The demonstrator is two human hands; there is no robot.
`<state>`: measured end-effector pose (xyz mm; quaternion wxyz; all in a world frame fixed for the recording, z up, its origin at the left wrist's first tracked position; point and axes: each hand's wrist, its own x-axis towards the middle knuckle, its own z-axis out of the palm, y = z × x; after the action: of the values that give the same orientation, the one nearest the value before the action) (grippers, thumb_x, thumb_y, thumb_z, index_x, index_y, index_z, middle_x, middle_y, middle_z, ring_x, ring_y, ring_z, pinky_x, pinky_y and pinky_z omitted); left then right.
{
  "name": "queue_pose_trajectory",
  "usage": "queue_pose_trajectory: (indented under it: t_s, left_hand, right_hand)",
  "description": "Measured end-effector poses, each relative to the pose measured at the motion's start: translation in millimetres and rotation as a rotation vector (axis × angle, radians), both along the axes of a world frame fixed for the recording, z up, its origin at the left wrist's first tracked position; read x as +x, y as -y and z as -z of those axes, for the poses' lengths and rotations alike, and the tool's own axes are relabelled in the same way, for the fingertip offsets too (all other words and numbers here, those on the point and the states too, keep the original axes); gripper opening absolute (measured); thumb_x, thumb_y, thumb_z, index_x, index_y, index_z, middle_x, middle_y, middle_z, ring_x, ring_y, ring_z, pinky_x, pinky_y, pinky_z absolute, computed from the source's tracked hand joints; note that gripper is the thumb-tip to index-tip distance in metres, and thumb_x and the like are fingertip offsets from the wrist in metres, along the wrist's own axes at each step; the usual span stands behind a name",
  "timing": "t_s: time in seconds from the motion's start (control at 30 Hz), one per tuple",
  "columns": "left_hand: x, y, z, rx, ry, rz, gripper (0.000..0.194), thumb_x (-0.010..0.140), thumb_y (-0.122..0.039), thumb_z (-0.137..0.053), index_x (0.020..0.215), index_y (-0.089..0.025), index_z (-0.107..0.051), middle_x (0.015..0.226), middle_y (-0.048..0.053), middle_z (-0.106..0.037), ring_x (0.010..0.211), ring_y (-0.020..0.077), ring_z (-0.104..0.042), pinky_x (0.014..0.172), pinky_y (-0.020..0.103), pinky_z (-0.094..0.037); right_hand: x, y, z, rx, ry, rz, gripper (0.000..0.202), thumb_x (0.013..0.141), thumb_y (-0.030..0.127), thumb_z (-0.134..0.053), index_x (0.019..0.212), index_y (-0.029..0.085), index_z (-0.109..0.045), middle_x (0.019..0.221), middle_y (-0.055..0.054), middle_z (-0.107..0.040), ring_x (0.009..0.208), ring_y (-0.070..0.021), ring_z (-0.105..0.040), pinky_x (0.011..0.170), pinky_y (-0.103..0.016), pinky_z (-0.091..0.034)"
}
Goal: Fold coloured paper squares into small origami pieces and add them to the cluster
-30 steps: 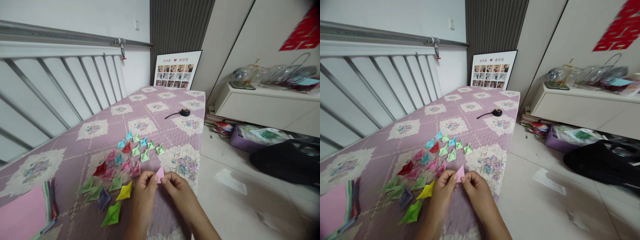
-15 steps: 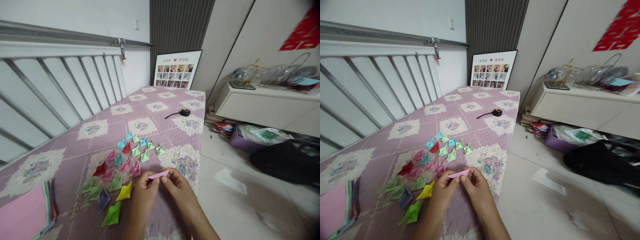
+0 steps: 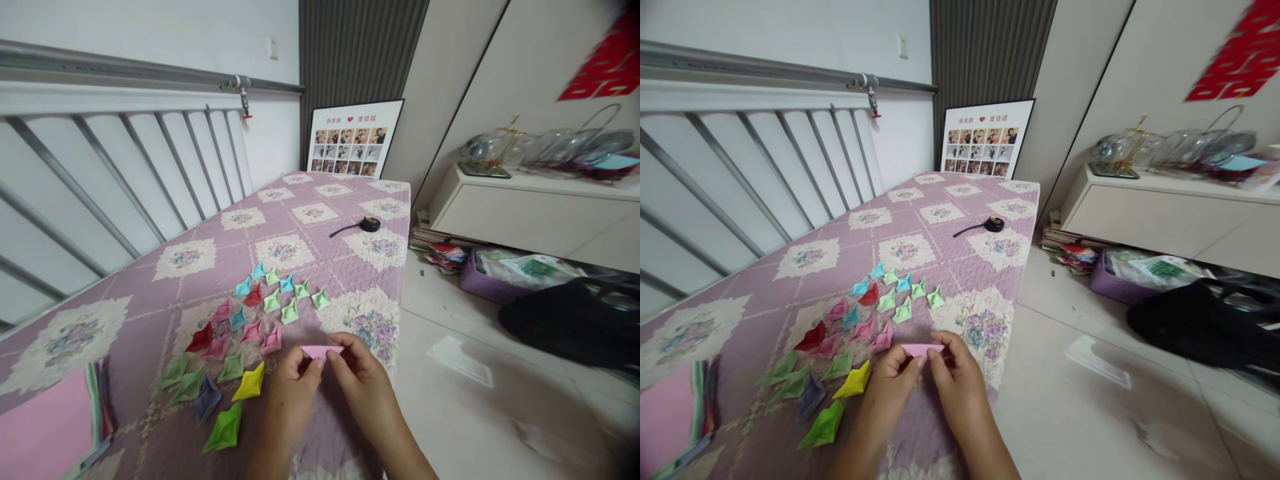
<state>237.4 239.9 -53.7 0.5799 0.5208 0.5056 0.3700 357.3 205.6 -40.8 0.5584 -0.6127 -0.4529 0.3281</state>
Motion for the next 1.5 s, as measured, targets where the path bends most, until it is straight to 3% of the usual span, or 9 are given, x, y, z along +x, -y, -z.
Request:
queue_pose_trajectory:
  t_s: [0.17, 0.3, 0.47, 0.63, 0.83, 1.0, 1.2, 1.37, 1.5]
  left_hand:
    - [-1, 1, -0.8, 0.102, -0.03, 0.017, 0.014, 0.08, -0.03, -0.057, 0.083, -0.02, -0.066, 0.077, 0.002, -0.066, 0.074, 0.0175, -0.06, 0.07, 0.025, -0.045]
    - [-2, 0, -0.7, 0.103, -0.02, 0.032, 0.012, 0.08, -0.028, -0.055, 0.084, -0.02, -0.064, 0.078, 0.001, -0.065, 0.075, 0.017, -0.059, 0.069, 0.025, -0.045]
    - [-3, -1, 1.0, 0.108, 0.003, 0.051, 0.011, 0.081, -0.025, -0.052, 0.079, -0.02, -0.062, 0.076, 0.0, -0.062, 0.075, 0.0162, -0.057, 0.068, 0.024, -0.043]
    - [-5, -3, 3.1, 0.109, 0.001, 0.091, 0.015, 0.082, -0.027, -0.049, 0.079, -0.02, -0.062, 0.076, -0.001, -0.062, 0.074, 0.0161, -0.057, 0.066, 0.023, -0.042]
    - [-6, -5, 3.8, 0.084, -0.026, 0.056, 0.018, 0.08, -0.027, -0.052, 0.088, -0.021, -0.067, 0.082, 0.001, -0.067, 0.079, 0.018, -0.061, 0.072, 0.026, -0.046]
    - [-5, -6, 9.1, 0.026, 0.125, 0.002, 0.028, 0.078, -0.029, -0.057, 0.104, -0.021, -0.063, 0.095, 0.005, -0.069, 0.082, 0.0181, -0.064, 0.075, 0.028, -0.05]
    - [-7, -6, 5.5, 0.095, -0.03, -0.007, 0.026, 0.082, -0.042, -0.056, 0.088, -0.018, -0.066, 0.083, 0.004, -0.07, 0.071, 0.0182, -0.063, 0.066, 0.027, -0.049]
    - [-4, -3, -2.9, 0.081, 0.022, 0.018, 0.021, 0.075, -0.037, -0.064, 0.086, -0.019, -0.066, 0.081, 0.003, -0.07, 0.078, 0.0187, -0.064, 0.073, 0.026, -0.049]
    - [-3, -3, -4.7, 0.033, 0.022, 0.012, 0.025, 0.075, -0.043, -0.063, 0.081, -0.019, -0.066, 0.078, 0.001, -0.069, 0.074, 0.0176, -0.064, 0.069, 0.024, -0.049]
  right_hand:
    - [0, 2, -6.1, 0.154, 0.337, -0.051, 0.013, 0.087, 0.026, -0.052, 0.084, 0.023, -0.064, 0.09, -0.006, -0.061, 0.087, -0.0198, -0.058, 0.075, -0.03, -0.047]
    - [0, 2, -8.7, 0.125, 0.376, -0.089, 0.012, 0.087, 0.022, -0.05, 0.078, 0.022, -0.059, 0.09, -0.005, -0.06, 0.086, -0.0181, -0.057, 0.072, -0.028, -0.045]
    - [0, 4, -6.0, 0.017, 0.348, -0.138, 0.014, 0.084, 0.021, -0.052, 0.07, 0.022, -0.051, 0.072, 0.001, -0.057, 0.069, -0.0146, -0.054, 0.065, -0.026, -0.042]
    - [3, 7, -7.5, 0.0, 0.361, -0.16, 0.005, 0.083, 0.021, -0.054, 0.08, 0.022, -0.057, 0.075, 0.0, -0.059, 0.071, -0.0156, -0.056, 0.066, -0.026, -0.042]
    - [9, 10, -14.9, 0.025, 0.376, -0.289, 0.015, 0.087, 0.022, -0.052, 0.099, 0.024, -0.062, 0.09, -0.002, -0.064, 0.083, -0.0174, -0.06, 0.073, -0.028, -0.046]
    - [9, 12, -12.7, 0.064, 0.417, -0.297, 0.015, 0.092, 0.027, -0.048, 0.092, 0.024, -0.063, 0.087, -0.003, -0.064, 0.079, -0.0171, -0.06, 0.073, -0.029, -0.046]
    - [5, 12, -8.9, 0.08, 0.513, -0.31, 0.02, 0.095, 0.024, -0.043, 0.095, 0.022, -0.063, 0.086, -0.005, -0.061, 0.08, -0.0177, -0.058, 0.071, -0.03, -0.047]
    - [-1, 12, -9.2, 0.074, 0.573, -0.323, 0.02, 0.093, 0.024, -0.045, 0.091, 0.022, -0.065, 0.087, -0.006, -0.059, 0.079, -0.0182, -0.058, 0.07, -0.03, -0.049]
    - [-2, 12, -9.4, 0.077, 0.565, -0.326, 0.02, 0.093, 0.023, -0.046, 0.097, 0.022, -0.065, 0.089, -0.007, -0.06, 0.082, -0.0188, -0.059, 0.072, -0.03, -0.05]
